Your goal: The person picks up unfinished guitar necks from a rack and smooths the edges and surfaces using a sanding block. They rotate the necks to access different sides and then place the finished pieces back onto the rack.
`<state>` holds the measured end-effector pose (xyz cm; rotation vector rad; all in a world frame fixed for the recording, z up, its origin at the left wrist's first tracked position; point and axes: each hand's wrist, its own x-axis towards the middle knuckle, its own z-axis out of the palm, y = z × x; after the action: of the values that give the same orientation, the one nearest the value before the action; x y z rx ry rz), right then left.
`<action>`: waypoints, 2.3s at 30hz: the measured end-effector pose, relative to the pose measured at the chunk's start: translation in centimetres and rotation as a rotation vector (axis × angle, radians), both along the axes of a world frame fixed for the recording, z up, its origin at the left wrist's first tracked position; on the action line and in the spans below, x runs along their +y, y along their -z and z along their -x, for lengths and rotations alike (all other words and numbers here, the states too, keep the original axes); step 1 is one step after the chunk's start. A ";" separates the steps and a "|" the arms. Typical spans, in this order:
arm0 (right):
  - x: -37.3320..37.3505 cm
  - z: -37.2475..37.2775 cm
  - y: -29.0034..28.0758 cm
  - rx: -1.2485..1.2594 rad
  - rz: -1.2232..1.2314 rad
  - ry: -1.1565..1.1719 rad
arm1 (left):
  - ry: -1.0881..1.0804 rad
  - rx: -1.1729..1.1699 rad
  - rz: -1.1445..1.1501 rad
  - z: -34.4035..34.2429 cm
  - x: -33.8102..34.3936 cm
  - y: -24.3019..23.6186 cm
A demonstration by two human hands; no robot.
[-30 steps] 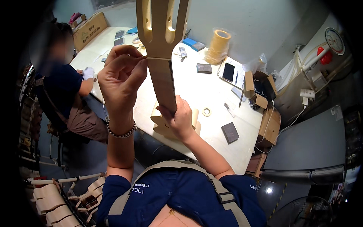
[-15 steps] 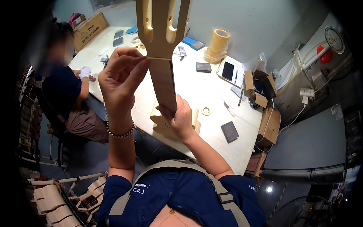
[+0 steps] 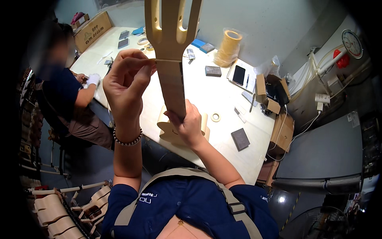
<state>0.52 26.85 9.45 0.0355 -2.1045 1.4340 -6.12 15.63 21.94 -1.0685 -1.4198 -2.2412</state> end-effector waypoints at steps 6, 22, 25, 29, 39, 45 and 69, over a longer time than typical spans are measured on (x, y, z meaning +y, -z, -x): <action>0.3 0.4 0.4 -0.005 0.023 -0.033 | -0.079 0.134 0.082 0.3 0.1 0.0; 1.6 0.5 0.3 -0.036 0.050 -0.172 | -0.017 0.341 0.185 1.9 -0.4 1.9; 2.3 0.9 0.4 -0.044 0.089 -0.278 | -0.027 0.384 0.154 2.2 -0.3 2.8; 3.5 1.1 0.0 -0.024 0.094 -0.413 | 0.222 0.281 -0.039 2.5 0.4 2.1; 4.2 0.9 0.2 -0.031 0.135 -0.428 | -0.128 0.649 0.207 3.5 -0.4 0.6; 5.8 1.8 0.7 0.039 0.221 -0.476 | -0.146 0.607 0.141 3.3 -2.6 3.6; 10.6 3.3 0.9 0.081 0.302 -0.375 | -0.400 0.075 0.159 -2.0 -15.0 16.7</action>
<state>-2.74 37.44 8.55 0.3804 -1.8603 1.9230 -4.16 0.61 5.19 -0.8137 -1.6328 -1.8152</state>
